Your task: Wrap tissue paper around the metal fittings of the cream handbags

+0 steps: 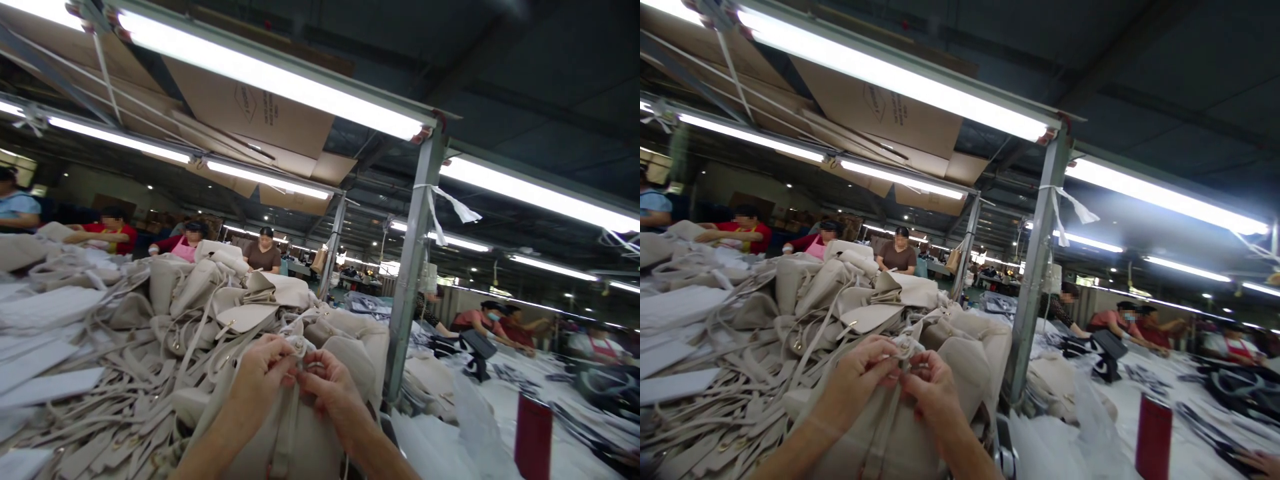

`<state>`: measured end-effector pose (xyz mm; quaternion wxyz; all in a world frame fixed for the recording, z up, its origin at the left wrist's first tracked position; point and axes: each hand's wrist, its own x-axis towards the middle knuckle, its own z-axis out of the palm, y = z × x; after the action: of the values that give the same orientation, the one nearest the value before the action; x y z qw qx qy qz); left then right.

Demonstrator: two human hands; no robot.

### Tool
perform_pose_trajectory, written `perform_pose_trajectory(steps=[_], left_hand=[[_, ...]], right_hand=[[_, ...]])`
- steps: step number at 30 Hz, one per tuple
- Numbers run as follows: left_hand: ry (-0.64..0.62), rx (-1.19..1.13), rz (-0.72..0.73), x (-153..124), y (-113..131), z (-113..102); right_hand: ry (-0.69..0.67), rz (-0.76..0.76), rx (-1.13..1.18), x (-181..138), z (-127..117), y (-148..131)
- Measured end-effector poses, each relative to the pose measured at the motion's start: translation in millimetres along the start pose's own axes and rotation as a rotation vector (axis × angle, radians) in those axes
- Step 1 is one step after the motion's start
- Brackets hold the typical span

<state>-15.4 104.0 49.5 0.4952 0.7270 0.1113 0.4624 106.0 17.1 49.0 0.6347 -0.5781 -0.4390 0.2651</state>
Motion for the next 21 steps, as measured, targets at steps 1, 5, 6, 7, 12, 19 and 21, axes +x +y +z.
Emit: perform_pose_trajectory(steps=[1,5,6,7,12,19,21], left_hand=[[0.021,-0.01,0.014,0,-1,0],[0.086,0.011,0.047,-1,-7,2],[0.088,0.004,0.025,-2,-9,3],[0.088,-0.003,0.0,-3,-10,4],[0.106,0.009,-0.066,-4,-9,8],[0.082,-0.294,-0.278,-7,-10,5],[-0.012,-0.289,-0.327,-9,-13,4]], right_hand=[[-0.005,-0.013,0.006,0,0,1],[-0.089,-0.069,0.099,-2,1,5],[-0.105,-0.079,0.111,-2,1,6],[-0.109,-0.083,0.108,-2,1,6],[-0.067,-0.066,0.002,0,-1,11],[-0.234,-0.073,0.124,-1,-8,15],[-0.21,-0.057,0.075,-1,-9,15]])
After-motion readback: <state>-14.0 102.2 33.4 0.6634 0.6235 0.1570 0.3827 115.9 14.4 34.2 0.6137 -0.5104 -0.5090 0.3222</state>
